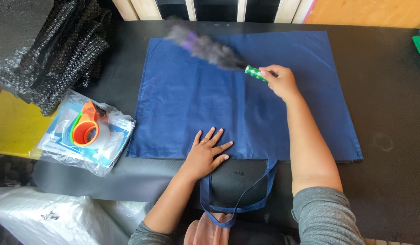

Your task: The person cleans a blue tote bag with a feather duster, places a white pillow inside, adds a small card, and then dusts the exterior of the bag again. The task involves cleaning and packing a pillow into a reusable bag.

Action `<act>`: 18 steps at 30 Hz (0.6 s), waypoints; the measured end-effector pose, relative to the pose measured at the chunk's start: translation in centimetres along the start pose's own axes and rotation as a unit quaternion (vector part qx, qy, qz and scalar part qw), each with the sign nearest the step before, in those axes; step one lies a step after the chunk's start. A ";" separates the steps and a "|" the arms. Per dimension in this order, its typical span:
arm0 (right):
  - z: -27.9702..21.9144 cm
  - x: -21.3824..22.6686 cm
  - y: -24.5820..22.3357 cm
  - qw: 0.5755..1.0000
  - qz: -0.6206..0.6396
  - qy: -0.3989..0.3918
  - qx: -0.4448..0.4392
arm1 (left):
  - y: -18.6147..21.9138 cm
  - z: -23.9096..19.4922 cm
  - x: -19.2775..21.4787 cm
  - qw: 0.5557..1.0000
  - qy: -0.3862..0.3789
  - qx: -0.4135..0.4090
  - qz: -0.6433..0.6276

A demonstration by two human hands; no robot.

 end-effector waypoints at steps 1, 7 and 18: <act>-0.9 0.6 -1.4 1.000 0.000 0.000 0.000 | 0.1 0.0 0.1 1.000 0.000 0.000 0.000; -4.2 -1.8 -3.8 0.952 0.117 -0.278 -0.049 | 0.2 -0.2 0.2 1.000 0.003 -0.008 0.001; 1.0 2.1 2.1 1.000 -0.012 0.007 0.017 | 0.4 -0.5 -0.5 0.995 0.078 -0.039 0.047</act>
Point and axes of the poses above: each hand's wrist, its own z-axis towards the middle knuckle, its own x-axis out of the back of the hand, y = z × x, the point moved 8 cm from there along z, towards the middle knuckle, and after that the axes turned 6 degrees about -y, right-handed, at the moved point
